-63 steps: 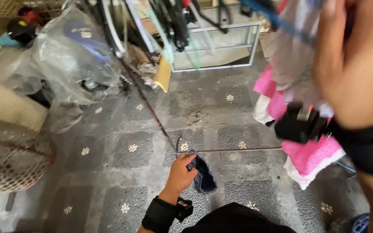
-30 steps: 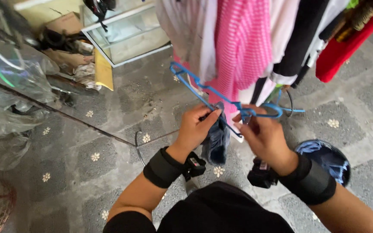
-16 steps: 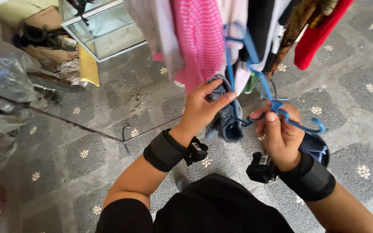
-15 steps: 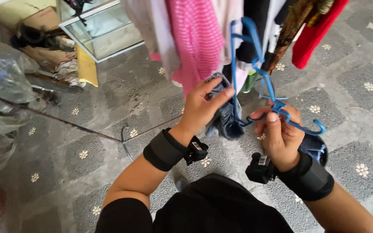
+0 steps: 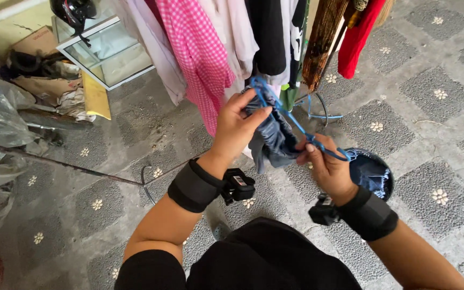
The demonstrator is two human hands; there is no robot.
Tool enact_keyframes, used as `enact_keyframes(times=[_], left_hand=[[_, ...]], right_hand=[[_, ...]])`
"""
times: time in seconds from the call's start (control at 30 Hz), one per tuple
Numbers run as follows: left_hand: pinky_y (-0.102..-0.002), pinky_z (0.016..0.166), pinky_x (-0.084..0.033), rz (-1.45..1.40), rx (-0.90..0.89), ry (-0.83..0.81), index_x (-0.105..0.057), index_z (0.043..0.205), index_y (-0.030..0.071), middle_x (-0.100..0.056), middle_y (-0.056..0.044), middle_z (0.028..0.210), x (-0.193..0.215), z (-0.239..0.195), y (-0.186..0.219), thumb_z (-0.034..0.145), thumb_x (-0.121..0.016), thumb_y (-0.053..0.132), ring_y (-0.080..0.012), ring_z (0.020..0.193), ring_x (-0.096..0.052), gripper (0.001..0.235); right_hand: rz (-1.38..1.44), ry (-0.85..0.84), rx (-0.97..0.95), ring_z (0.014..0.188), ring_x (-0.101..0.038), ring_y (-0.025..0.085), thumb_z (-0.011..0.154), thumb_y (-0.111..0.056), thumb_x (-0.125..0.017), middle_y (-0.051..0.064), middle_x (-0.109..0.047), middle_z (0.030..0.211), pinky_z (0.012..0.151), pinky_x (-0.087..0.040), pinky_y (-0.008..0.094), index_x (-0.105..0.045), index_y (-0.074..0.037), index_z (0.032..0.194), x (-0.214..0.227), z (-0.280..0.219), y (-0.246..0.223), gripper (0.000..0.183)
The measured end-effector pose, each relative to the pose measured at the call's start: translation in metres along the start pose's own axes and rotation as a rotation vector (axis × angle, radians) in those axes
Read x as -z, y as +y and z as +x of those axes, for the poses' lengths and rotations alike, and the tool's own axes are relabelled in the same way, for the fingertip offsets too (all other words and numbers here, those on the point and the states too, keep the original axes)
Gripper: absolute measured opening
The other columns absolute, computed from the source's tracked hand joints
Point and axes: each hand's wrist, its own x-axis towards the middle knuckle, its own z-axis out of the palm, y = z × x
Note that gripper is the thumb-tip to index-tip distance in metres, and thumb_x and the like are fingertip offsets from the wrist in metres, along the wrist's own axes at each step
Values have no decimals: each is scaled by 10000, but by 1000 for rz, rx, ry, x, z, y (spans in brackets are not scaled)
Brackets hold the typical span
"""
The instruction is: Hanging washed laundry items onto hangers and then placing them on a drying rack.
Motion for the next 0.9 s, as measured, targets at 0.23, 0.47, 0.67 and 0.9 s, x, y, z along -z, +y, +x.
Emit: enact_keyframes(times=[0.23,0.47,0.67,0.9], left_hand=[[-303,672,-546,602,-63,-84,-772,1197,190,-672,-46,879,52,6,-44,690,-766,88,-188,800,-677,517],[-421,818,-569,1006,-92,-251,-800,1090,214,-676,-83,1025,70,-4,-38,753,-655,84,-363,935,-696,390],[-443,851,-582,986,-215,-346,-802,1040,200,-664,-94,1066,54,-12,-42,747,-667,85,-374,981,-694,343],[-440,837,-579,782,-277,-478,-791,1028,226,-676,-95,1032,20,-21,-32,784,-706,178,-366,972,-699,263]], right_hand=[[-410,-231,-89,531,-697,344,994,-126,-627,167,-704,661,547,-560,465,-685,-73,1203,51,5,-35,224],[-685,-448,-99,763,-700,480,1002,-196,-593,203,-738,835,639,-560,566,-668,-137,1188,63,14,-75,209],[-852,-559,-93,805,-699,472,991,-248,-585,177,-748,918,668,-557,592,-638,-155,1179,61,15,-68,216],[-1010,-599,-67,749,-700,448,992,-306,-584,122,-733,842,626,-549,575,-641,-189,1110,58,17,-58,176]])
